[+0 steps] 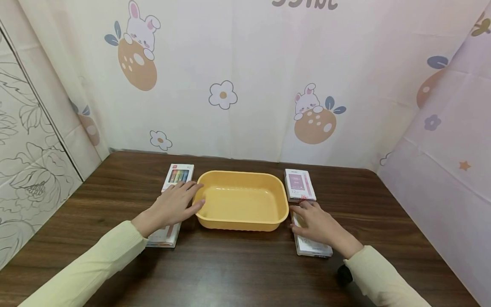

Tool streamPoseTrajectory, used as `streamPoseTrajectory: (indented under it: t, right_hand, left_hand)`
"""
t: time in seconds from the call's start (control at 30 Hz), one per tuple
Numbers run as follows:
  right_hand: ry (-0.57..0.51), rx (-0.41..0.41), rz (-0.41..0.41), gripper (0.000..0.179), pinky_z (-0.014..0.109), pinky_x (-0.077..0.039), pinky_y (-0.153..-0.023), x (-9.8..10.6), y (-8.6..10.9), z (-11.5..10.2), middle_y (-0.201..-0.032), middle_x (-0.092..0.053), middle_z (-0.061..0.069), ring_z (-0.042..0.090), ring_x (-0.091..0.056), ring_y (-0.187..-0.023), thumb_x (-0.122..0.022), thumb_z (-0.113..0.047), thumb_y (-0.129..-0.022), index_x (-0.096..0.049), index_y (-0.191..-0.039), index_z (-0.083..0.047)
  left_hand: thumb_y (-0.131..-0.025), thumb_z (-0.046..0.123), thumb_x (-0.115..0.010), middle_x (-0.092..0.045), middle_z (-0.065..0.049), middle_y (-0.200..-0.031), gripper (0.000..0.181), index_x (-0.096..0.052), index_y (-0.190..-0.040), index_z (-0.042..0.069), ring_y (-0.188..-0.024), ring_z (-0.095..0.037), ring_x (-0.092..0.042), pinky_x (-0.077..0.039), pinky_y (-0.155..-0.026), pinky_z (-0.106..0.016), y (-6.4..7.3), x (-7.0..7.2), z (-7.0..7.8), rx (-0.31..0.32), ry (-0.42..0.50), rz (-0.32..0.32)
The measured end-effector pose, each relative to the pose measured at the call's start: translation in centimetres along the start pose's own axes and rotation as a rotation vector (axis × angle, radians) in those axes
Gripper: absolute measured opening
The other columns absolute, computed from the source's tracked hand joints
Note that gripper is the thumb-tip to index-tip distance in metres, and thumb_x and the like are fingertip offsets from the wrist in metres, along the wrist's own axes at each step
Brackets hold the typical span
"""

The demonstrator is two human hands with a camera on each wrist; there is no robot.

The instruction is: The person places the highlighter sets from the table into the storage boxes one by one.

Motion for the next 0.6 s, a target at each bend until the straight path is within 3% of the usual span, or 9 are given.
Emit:
streamPoseTrajectory:
  t: [0.3,0.5,0.6]
  right_hand:
    - [-0.005,-0.001,0.023,0.052,0.050,-0.048,-0.074,0.1,-0.3,0.0,-0.110,-0.058,0.013,0.037,-0.053,-0.096,-0.068,-0.032,-0.075,-0.059,-0.120,-0.009]
    - [-0.013,0.010,0.026,0.051,0.053,-0.046,-0.080,0.6,-0.5,0.0,-0.115,-0.058,0.016,0.041,-0.052,-0.102,-0.068,-0.032,-0.075,-0.060,-0.120,-0.010]
    - [-0.004,0.018,0.026,0.050,0.050,-0.046,-0.077,1.0,-0.6,0.0,-0.114,-0.058,0.018,0.038,-0.053,-0.096,-0.068,-0.030,-0.075,-0.060,-0.120,-0.011]
  left_hand:
    - [-0.091,0.051,-0.040,-0.052,-0.010,-0.129,0.057,-0.047,-0.133,0.013,-0.118,-0.032,-0.048,-0.040,-0.092,-0.052,0.0,0.1,0.0,-0.002,0.006,0.000]
    - [-0.091,0.051,-0.041,-0.053,-0.009,-0.128,0.056,-0.048,-0.132,0.013,-0.118,-0.032,-0.049,-0.041,-0.090,-0.051,0.0,0.1,-0.1,-0.003,0.003,0.005]
    - [-0.090,0.052,-0.041,-0.053,-0.009,-0.128,0.057,-0.049,-0.131,0.013,-0.117,-0.032,-0.049,-0.041,-0.089,-0.051,-0.1,0.1,-0.1,-0.004,-0.002,0.011]
Point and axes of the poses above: each hand's wrist, its own y-axis away from the middle knuckle, its own x-axis out of the back of the hand, z = x × y, the point moved 8 cm from there along -y, towards the middle knuckle
